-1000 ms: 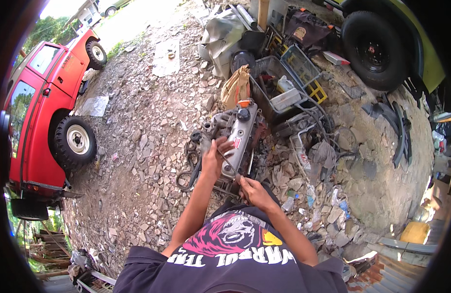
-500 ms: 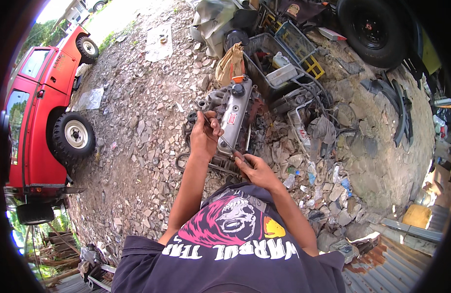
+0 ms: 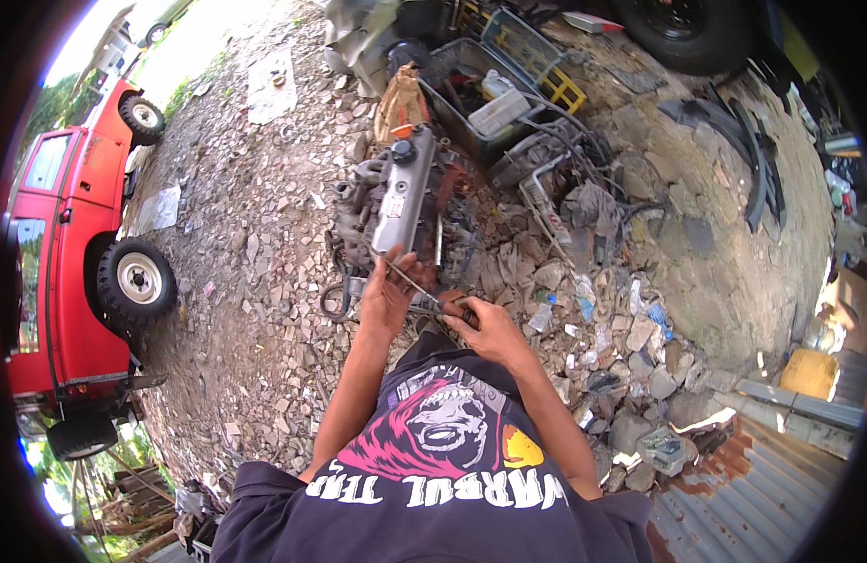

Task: The person wipes a spark plug with a cloth and then works on a car engine positioned on the ground, using a wrench to tighten bolts.

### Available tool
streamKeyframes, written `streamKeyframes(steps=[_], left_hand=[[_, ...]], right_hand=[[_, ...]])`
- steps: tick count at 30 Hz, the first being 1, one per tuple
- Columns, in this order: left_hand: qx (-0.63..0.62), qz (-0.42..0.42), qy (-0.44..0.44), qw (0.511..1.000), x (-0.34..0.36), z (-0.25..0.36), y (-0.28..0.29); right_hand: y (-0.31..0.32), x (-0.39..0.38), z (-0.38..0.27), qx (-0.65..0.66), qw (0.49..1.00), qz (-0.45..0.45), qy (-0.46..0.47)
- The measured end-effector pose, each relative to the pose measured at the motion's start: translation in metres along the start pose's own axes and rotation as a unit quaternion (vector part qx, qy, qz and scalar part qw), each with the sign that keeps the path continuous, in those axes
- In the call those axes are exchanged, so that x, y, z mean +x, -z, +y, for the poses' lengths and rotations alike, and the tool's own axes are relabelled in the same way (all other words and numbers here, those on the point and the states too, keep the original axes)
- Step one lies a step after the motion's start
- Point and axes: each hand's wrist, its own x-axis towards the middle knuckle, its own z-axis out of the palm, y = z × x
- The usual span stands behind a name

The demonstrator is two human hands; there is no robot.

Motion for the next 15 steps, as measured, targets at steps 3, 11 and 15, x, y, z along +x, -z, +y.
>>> streamKeyframes(steps=[3, 11, 15], left_hand=[[0.091, -0.009, 0.077, 0.993, -0.011, -0.036, -0.029], [0.072, 0.063, 0.14, 0.986, -0.03, -0.175, -0.05], [0.109, 0.132, 0.095, 0.981, -0.035, -0.203, -0.036]], right_hand=[[0.013, -0.03, 0.036, 0.04, 0.998, 0.051, 0.001], [0.035, -0.093, 0.126, 0.058, 0.995, 0.064, 0.04], [0.037, -0.125, 0.169, -0.043, 0.995, 0.094, 0.013]])
